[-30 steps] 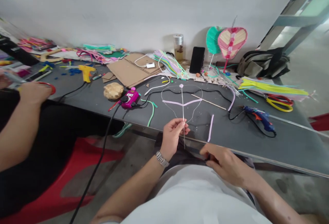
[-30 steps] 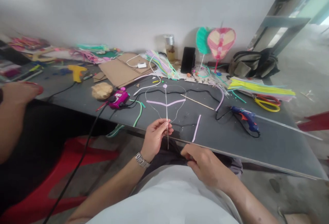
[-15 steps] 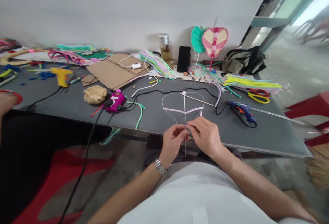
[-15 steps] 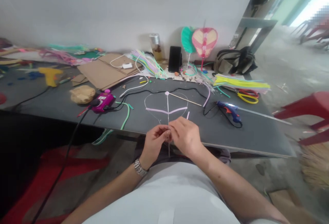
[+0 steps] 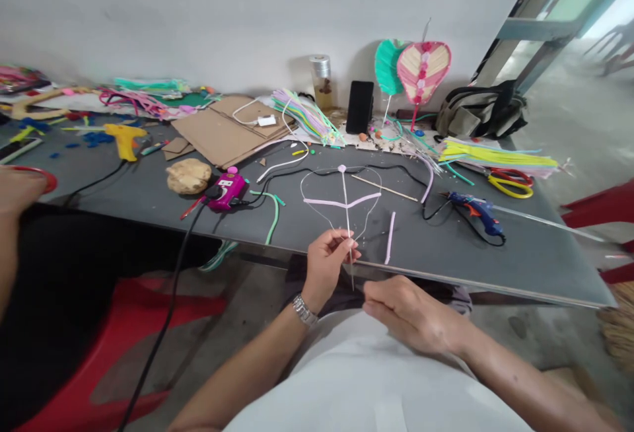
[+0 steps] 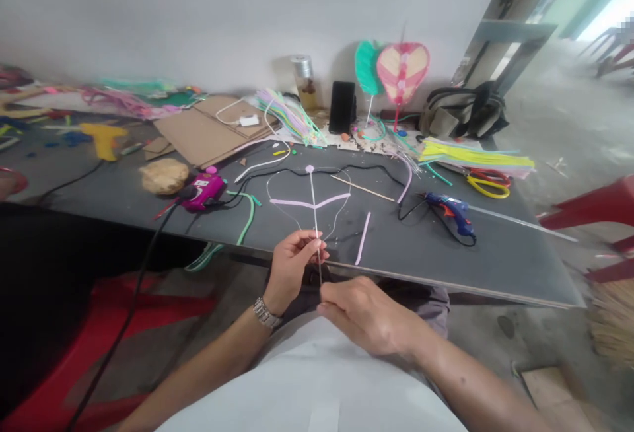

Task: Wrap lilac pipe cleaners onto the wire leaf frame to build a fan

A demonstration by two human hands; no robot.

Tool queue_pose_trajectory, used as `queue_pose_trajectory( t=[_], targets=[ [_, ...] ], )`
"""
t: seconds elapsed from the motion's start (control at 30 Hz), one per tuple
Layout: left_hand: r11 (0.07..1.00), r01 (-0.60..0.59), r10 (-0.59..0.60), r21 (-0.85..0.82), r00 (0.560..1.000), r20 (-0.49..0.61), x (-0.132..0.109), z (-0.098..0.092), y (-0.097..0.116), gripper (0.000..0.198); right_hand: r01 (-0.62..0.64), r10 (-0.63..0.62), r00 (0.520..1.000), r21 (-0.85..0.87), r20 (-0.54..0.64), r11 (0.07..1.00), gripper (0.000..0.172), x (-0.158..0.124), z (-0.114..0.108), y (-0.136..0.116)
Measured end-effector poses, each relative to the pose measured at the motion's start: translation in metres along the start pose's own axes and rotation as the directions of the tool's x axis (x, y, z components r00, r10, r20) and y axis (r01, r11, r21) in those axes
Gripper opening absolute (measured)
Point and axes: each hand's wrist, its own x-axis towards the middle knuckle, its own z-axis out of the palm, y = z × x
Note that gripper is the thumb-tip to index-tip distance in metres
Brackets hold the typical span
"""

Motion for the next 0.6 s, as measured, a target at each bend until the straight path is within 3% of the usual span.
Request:
queue_pose_trajectory(
  t=[0.07,0.17,0.3,0.4,0.6],
  targets=[
    [1.000,-0.012,0.012,-0.004,1.000,-0.028,0.003,-0.006,0.003,0.030,-0.115,0.112,0.992,-0.041,-0.054,0.993,0.035,-0.017,0.001,0.011],
    [1.000,-0.025,0.025,-0.007,0.999,-0.049,0.005,-0.010,0.007,0.032,-0.203,0.153,0.943,-0.147,-0.297,0.968,0.015,-0.026,0.000,0.037],
    [0.999,-0.039,0.039,-0.002,0.998,-0.051,0.002,-0.008,0.008,0.032,-0.483,0.262,0.768,-0.260,-0.584,0.836,0.012,-0.005,-0.003,0.062],
    [0.999,-0.039,0.039,0.006,0.998,-0.041,0.000,-0.006,0.007,0.031,-0.676,0.417,0.674,-0.279,-0.610,0.682,0.019,0.018,-0.004,0.066],
    [1.000,-0.028,0.028,-0.010,0.999,-0.037,0.001,-0.009,0.005,0.031,-0.803,0.611,0.587,-0.286,-0.531,0.523,0.013,0.038,-0.010,0.061]
  ],
)
